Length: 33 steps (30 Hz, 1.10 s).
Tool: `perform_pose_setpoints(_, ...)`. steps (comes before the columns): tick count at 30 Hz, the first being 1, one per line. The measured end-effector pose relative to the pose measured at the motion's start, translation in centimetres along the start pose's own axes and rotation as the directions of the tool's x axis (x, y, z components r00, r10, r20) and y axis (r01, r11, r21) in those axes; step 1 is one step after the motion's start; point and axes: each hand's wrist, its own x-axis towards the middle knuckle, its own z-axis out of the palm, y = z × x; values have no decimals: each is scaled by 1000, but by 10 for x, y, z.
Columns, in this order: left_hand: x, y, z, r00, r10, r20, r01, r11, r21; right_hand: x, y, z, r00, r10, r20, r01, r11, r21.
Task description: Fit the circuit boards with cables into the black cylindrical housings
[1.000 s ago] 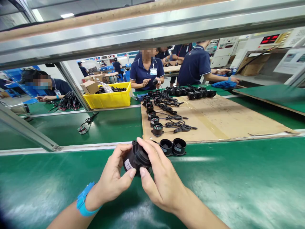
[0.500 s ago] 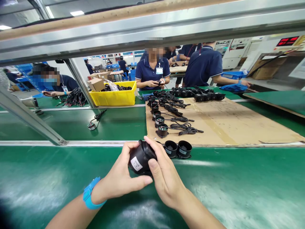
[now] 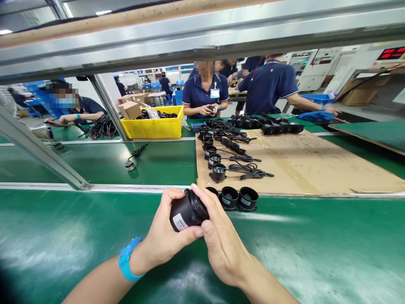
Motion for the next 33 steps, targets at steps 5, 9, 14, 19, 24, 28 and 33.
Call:
perform_pose_setpoints(5, 6, 0, -6, 992, -114, 50, 114, 993, 16, -1, 8, 3, 987, 158, 16, -158, 962, 224)
perform_pose_setpoints(9, 7, 4, -10, 993, -11, 114, 9, 1000, 22, -3, 7, 8, 993, 119, 9, -119, 976, 185)
perform_pose_setpoints(14, 15, 1, -13, 996, 77, -35, -70, 984, 163, 2, 2, 5, 998, 12, 65, -14, 999, 38)
perform_pose_setpoints(19, 42, -12, -50, 999, -49, 23, 39, 946, 322, 17, 20, -14, 992, 126, 6, -117, 940, -321)
perform_pose_setpoints(24, 62, -56, -83, 995, -59, 76, 1, 798, 602, 21, 40, -5, 948, 248, 201, -34, 705, -708)
perform_pose_setpoints(28, 64, -101, -79, 972, -129, 197, -18, 794, 608, 20, 35, -3, 892, 323, 315, 17, 673, -739)
perform_pose_setpoints(33, 61, -113, -67, 932, -140, 335, -67, 841, 537, 11, 27, -47, 792, 460, 401, -71, 721, -689)
